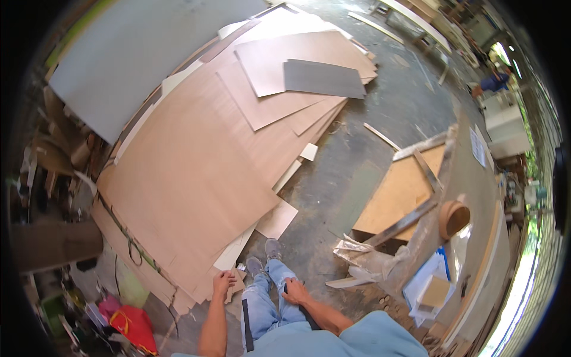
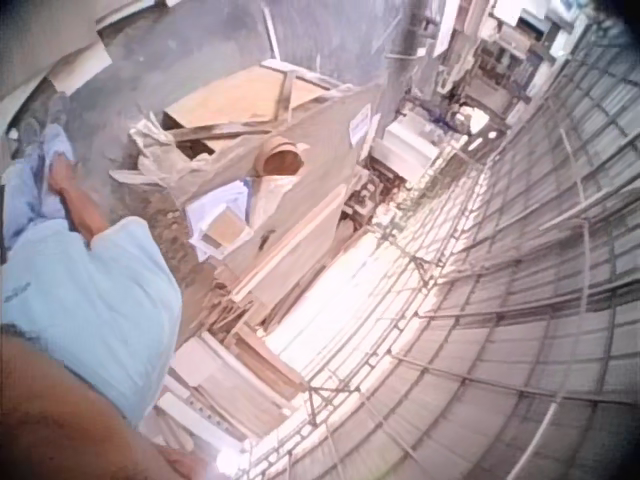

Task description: The person measures a wooden board with a tape measure, picks up a smaller piece of wood from a pile on the floor, and hammers it onto the first board.

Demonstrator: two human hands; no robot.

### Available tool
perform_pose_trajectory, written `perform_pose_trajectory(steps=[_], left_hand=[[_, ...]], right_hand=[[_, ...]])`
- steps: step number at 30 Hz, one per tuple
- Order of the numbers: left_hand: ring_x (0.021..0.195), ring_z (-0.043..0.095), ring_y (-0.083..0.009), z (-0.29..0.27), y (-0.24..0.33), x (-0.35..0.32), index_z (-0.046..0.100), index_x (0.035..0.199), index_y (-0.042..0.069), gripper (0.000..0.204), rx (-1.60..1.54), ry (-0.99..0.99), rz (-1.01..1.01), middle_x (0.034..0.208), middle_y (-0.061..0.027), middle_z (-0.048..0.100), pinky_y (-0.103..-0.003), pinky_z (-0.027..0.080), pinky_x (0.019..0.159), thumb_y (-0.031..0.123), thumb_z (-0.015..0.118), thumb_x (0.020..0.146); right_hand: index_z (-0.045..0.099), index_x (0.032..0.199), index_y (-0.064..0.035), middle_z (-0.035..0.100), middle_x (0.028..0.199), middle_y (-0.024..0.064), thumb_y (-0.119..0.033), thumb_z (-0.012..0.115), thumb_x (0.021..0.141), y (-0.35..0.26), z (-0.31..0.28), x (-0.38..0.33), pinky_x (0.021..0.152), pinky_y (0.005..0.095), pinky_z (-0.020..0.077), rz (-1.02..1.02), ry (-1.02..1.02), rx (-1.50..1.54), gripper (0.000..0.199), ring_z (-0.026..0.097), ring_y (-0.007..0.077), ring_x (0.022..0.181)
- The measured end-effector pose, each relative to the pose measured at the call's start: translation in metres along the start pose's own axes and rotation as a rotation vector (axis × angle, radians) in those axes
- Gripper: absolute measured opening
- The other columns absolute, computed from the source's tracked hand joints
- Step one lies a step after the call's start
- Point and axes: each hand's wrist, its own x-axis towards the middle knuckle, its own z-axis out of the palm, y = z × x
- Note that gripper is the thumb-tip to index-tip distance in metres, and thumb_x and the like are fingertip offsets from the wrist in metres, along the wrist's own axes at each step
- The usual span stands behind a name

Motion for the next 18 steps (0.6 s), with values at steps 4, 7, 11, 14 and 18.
perform_pose_trajectory(steps=[4,7,11,14,18], left_hand=[[0.076,0.068,-0.0221,0.012,0.004,0.029,0.058,0.106,0.0,0.026,-0.061,0.04,-0.05,0.091,-0.0141,0.066,-0.031,0.053,0.061,0.022,0.056,0.093],[0.079,0.068,-0.0237,0.015,-0.014,0.069,0.056,0.11,0.0,0.028,-0.229,0.07,-0.123,0.094,-0.0156,0.066,-0.033,0.054,0.063,0.022,0.055,0.093],[0.084,0.068,-0.0272,0.025,-0.041,0.132,0.055,0.112,0.0,0.028,-0.449,0.121,-0.207,0.098,-0.0183,0.065,-0.034,0.055,0.065,0.022,0.055,0.093],[0.088,0.067,-0.0295,0.029,-0.066,0.183,0.055,0.113,0.0,0.03,-0.621,0.136,-0.275,0.097,-0.0184,0.065,-0.038,0.055,0.069,0.022,0.054,0.093],[0.104,0.062,-0.0344,0.01,-0.13,0.267,0.041,0.13,0.0,0.05,-0.777,0.167,-0.25,0.118,-0.0216,0.059,-0.049,0.049,0.087,0.03,0.054,0.093]], right_hand=[[0.044,0.13,-0.0029,0.053,0.118,0.0226,-0.027,0.069,0.077,0.001,0.013,0.01,0.093,0.0481,0.0453,-0.107,-0.003,-0.005,0.064,0.053,0.0402,0.111],[0.045,0.131,-0.0039,0.054,0.115,0.0212,-0.024,0.07,0.076,0.003,0.02,0.022,0.091,0.0476,0.0459,-0.17,0.003,-0.03,0.063,0.054,0.0391,0.107],[0.047,0.129,-0.0056,0.055,0.112,0.0193,-0.023,0.072,0.074,0.022,0.047,0.027,0.088,0.0463,0.0465,-0.241,0.003,-0.141,0.063,0.055,0.0368,0.104],[0.049,0.127,-0.0067,0.056,0.112,0.0181,-0.023,0.074,0.071,0.032,0.057,0.03,0.086,0.0453,0.047,-0.273,0.049,-0.141,0.063,0.055,0.0351,0.102],[0.051,0.125,-0.0078,0.057,0.11,0.0162,-0.023,0.074,0.07,0.036,0.062,0.029,0.082,0.044,0.0467,-0.285,0.045,-0.14,0.062,0.056,0.0332,0.098]])
